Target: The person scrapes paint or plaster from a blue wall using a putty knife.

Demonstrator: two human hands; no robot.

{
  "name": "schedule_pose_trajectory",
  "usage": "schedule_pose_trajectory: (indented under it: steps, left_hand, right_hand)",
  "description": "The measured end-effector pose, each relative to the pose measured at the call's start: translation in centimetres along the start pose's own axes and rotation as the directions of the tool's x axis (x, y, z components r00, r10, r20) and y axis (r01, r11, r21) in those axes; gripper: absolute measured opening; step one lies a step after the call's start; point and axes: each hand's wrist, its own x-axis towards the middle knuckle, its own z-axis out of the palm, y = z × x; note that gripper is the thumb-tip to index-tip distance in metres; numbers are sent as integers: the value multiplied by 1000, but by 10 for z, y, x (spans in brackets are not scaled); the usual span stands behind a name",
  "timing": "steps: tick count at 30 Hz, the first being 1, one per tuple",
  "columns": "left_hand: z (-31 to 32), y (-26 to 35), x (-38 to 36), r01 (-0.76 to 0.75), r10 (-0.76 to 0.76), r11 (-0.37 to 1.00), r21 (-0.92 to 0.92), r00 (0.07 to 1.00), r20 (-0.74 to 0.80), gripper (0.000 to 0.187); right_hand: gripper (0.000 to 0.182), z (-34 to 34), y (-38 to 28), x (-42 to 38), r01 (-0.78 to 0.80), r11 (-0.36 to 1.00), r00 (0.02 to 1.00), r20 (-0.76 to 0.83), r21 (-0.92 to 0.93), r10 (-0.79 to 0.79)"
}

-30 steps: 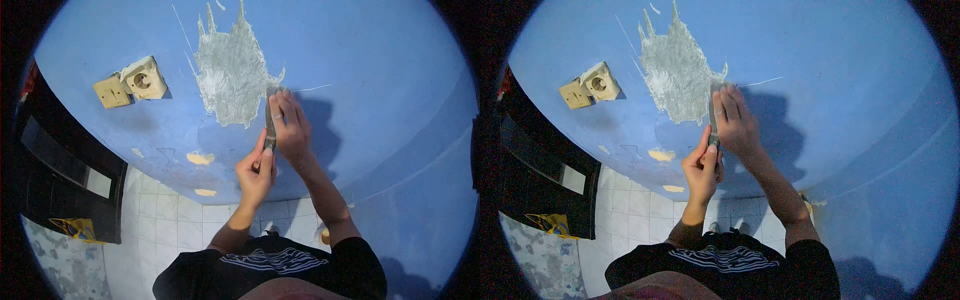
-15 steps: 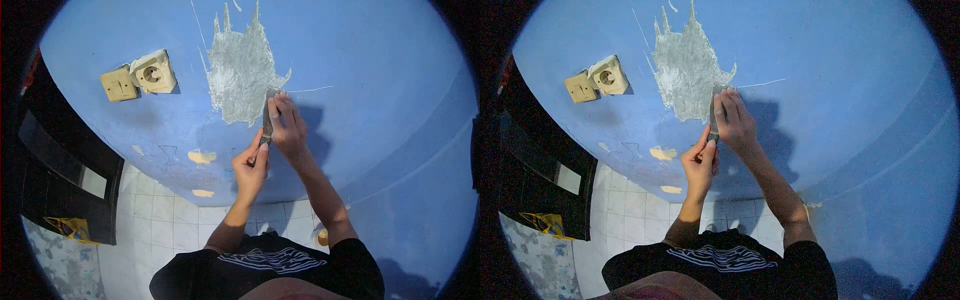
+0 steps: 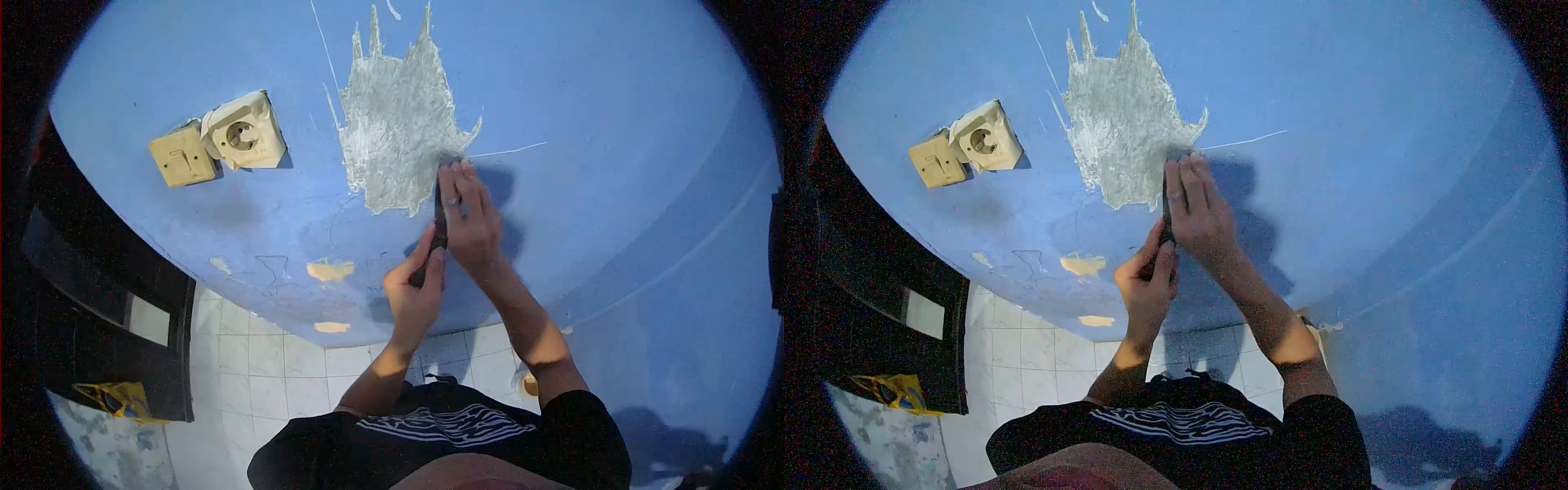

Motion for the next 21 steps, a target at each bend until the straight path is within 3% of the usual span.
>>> schedule_pose_trajectory:
  steps: [2,4,10,14,16,21]
  left_hand:
    - [1,5,4,8,-7,1000,-24,1000,19,36]
    - [10,12,17,-97,94,992,84,994,49,37]
    - [-7,10,11,-40,38,999,23,996,82,36]
    - [-11,2,20,-95,93,995,21,992,82,38]
    - [-2,12,26,-269,252,954,136,959,126,38]
    - [-9,-4,17,-136,133,990,29,987,89,38]
  right_hand:
    - [45,-4,0,5,36,998,999,32,-57,-34]
    - [48,-9,13,18,-23,999,1000,-1,-25,23]
    - [48,-1,-3,8,-20,998,1000,-4,-63,20]
    - [46,12,-2,8,26,992,998,-51,-126,-33]
    - [41,11,10,21,16,998,964,-266,60,1]
    - [40,9,6,4,3,1000,997,-79,-22,-4]
